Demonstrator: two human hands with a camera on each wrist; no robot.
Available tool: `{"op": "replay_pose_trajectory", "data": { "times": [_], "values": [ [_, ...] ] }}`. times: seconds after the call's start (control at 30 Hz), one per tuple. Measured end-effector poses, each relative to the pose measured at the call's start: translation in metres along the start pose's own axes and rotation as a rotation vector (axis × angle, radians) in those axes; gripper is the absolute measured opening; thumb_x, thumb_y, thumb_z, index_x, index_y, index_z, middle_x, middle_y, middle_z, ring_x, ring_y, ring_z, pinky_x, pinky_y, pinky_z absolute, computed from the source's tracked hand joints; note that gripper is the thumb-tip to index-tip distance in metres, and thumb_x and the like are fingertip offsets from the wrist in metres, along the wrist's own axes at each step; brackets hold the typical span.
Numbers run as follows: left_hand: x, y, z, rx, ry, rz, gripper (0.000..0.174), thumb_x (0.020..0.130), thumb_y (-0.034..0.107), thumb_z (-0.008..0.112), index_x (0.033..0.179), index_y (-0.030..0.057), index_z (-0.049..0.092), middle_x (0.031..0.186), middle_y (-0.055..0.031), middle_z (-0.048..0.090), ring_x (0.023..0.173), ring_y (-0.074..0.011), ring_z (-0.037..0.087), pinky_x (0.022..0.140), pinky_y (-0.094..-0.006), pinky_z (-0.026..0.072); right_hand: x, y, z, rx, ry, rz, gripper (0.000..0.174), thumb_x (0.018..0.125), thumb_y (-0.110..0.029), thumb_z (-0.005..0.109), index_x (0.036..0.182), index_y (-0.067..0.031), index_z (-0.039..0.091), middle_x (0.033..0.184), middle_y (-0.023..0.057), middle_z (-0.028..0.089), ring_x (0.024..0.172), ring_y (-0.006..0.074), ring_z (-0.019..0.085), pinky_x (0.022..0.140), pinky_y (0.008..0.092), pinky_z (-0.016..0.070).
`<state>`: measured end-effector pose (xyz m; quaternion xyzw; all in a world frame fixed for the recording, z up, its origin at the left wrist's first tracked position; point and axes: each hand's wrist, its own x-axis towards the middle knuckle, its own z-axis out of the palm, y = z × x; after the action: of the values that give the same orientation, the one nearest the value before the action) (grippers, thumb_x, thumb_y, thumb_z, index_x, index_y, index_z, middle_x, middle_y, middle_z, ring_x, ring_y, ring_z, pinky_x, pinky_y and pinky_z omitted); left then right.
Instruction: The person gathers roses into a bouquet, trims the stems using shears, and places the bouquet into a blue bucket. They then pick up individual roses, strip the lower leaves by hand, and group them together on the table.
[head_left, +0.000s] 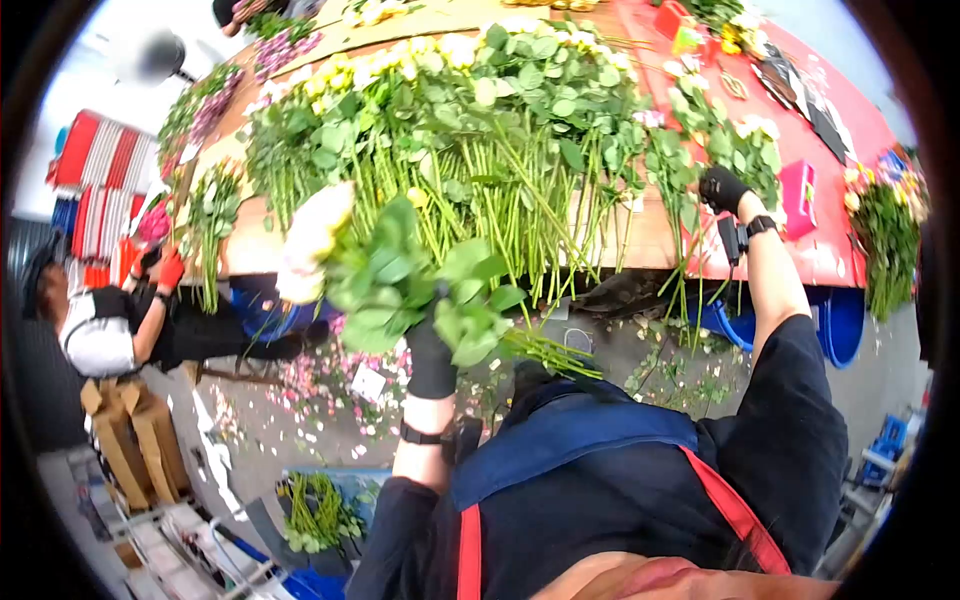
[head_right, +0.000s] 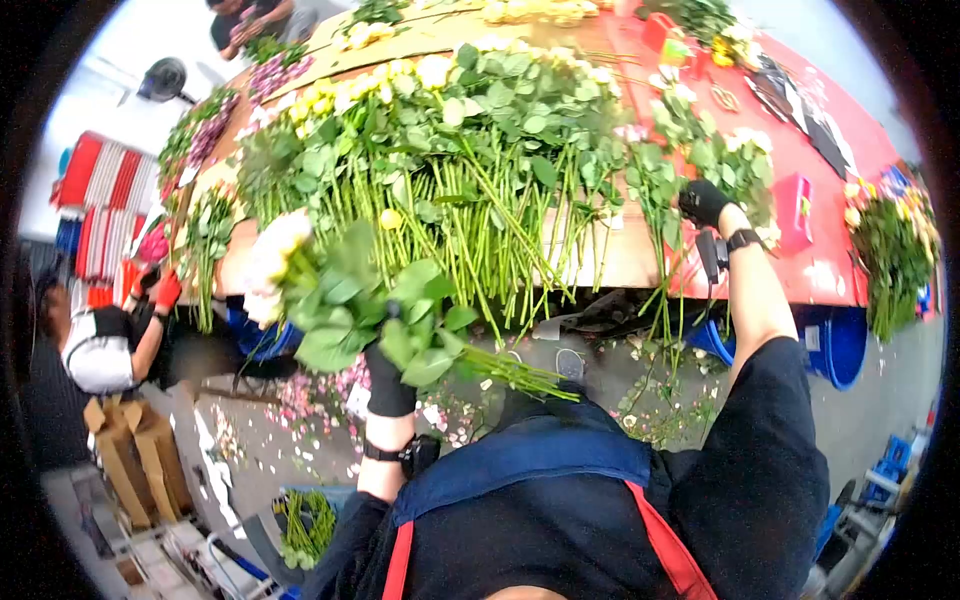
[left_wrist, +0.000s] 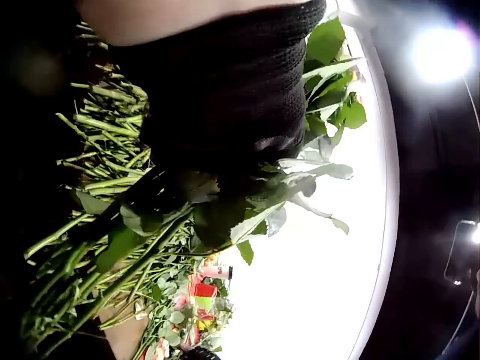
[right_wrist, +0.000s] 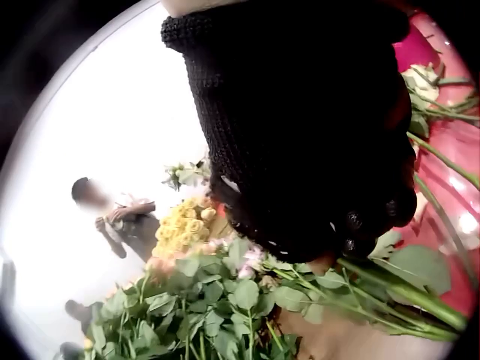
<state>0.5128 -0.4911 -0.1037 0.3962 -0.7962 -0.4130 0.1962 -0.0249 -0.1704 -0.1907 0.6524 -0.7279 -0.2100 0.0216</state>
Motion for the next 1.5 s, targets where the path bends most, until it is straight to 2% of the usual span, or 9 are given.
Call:
{"op": "replay_pose_trajectory", "data": {
  "times": [0.1, 0.17, 0.23, 0.63, 0.83, 1.03, 1.1, 1.37, 1.5],
  "values": [
    [-0.013, 0.033, 0.001, 0.471, 0.174, 0.626, 0.042, 0.081, 0.013, 0.06, 0.123, 0.012, 0.058, 0.085, -0.0158, 0.068, 0.074, -0.0297, 0.066, 0.065, -0.0406, 0.0517, 0.012, -0.035, -0.048, 1.11, -0.14, 1.108, 0.025, 0.077, -0.027, 0.067, 0.089, -0.0058, 0.064, 0.075, 0.017, 0.065, 0.072, 0.0328, 0.065, 0.064, 0.043, 0.0511],
    [-0.025, 0.042, 0.002, 0.221, -0.212, 0.165, 0.046, 0.086, 0.013, 0.053, 0.132, 0.0129, 0.051, 0.102, -0.0199, 0.065, 0.09, -0.0294, 0.064, 0.078, -0.038, 0.0501, 0.018, -0.067, -0.085, 0.392, 0.446, 0.97, 0.035, 0.081, -0.033, 0.066, 0.091, 0.0005, 0.062, 0.081, 0.0221, 0.065, 0.077, 0.0345, 0.064, 0.07, 0.0426, 0.0507],
    [-0.028, 0.036, 0.017, -0.227, -0.19, 0.134, 0.039, 0.092, 0.009, 0.049, 0.131, 0.0086, 0.051, 0.115, -0.0163, 0.061, 0.101, -0.0241, 0.061, 0.087, -0.0341, 0.0475, 0.045, -0.089, -0.118, 0.821, 0.618, 0.868, 0.03, 0.08, -0.029, 0.068, 0.093, -0.002, 0.064, 0.081, 0.0167, 0.067, 0.078, 0.0308, 0.065, 0.071, 0.0378, 0.0494],
    [-0.078, -0.031, -0.011, 0.277, 0.187, 0.305, 0.039, 0.088, 0.018, 0.059, 0.123, 0.0051, 0.052, 0.113, -0.0104, 0.061, 0.099, -0.0266, 0.059, 0.089, -0.0396, 0.0453, 0.184, -0.26, -0.283, 1.349, 0.45, -0.017, 0.024, 0.083, -0.026, 0.061, 0.085, -0.0025, 0.066, 0.074, 0.0138, 0.063, 0.069, 0.0277, 0.062, 0.065, 0.0364, 0.0474],
    [-0.075, -0.137, -0.046, 0.047, 0.082, 0.118, 0.04, 0.093, 0.011, 0.052, 0.131, 0.0027, 0.048, 0.13, -0.0112, 0.053, 0.12, -0.0225, 0.048, 0.103, -0.036, 0.0368, 0.309, -0.286, -0.31, 1.698, 0.376, -0.037, 0.022, 0.082, -0.025, 0.062, 0.081, -0.0033, 0.067, 0.07, 0.0122, 0.064, 0.063, 0.0203, 0.063, 0.061, 0.0336, 0.0494],
    [-0.076, -0.204, -0.109, 0.032, 0.085, 0.148, 0.038, 0.09, 0.005, 0.054, 0.127, 0.0001, 0.051, 0.124, -0.0171, 0.056, 0.117, -0.0284, 0.053, 0.098, -0.0382, 0.0422, 0.472, -0.312, -0.275, 0.315, 0.525, -0.037, 0.026, 0.093, -0.025, 0.049, 0.084, -0.0094, 0.069, 0.078, 0.0164, 0.065, 0.07, 0.0329, 0.064, 0.065, 0.0407, 0.0508],
    [-0.088, -0.282, -0.118, 0.266, -0.044, 0.161, 0.042, 0.087, -0.001, 0.045, 0.129, -0.002, 0.05, 0.123, -0.0225, 0.056, 0.116, -0.0337, 0.054, 0.097, -0.039, 0.0431, 0.48, -0.336, -0.322, 0.897, 0.197, 0.467, 0.048, 0.083, -0.048, 0.056, 0.086, -0.0019, 0.069, 0.088, 0.0246, 0.065, 0.086, 0.04, 0.063, 0.077, 0.045, 0.049],
    [-0.025, -0.215, -0.197, 0.29, 0.226, 0.068, 0.045, 0.084, 0.007, 0.05, 0.129, 0.0021, 0.051, 0.104, -0.0193, 0.065, 0.093, -0.0288, 0.065, 0.079, -0.0372, 0.0512, 0.505, -0.36, -0.305, 1.191, 0.46, 0.487, 0.038, 0.076, -0.038, 0.062, 0.074, 0.0004, 0.065, 0.081, 0.0249, 0.063, 0.079, 0.0407, 0.061, 0.073, 0.0455, 0.048],
    [0.0, -0.227, -0.193, -0.473, 0.336, -0.123, 0.032, 0.093, 0.013, 0.052, 0.124, 0.0051, 0.054, 0.106, -0.0102, 0.065, 0.092, -0.0209, 0.064, 0.078, -0.035, 0.0527, 0.491, -0.384, -0.331, 1.075, 0.18, 0.497, 0.046, 0.073, -0.047, 0.065, 0.083, -0.0027, 0.066, 0.092, 0.0223, 0.065, 0.087, 0.0392, 0.061, 0.078, 0.0435, 0.0479]
  ]
}}
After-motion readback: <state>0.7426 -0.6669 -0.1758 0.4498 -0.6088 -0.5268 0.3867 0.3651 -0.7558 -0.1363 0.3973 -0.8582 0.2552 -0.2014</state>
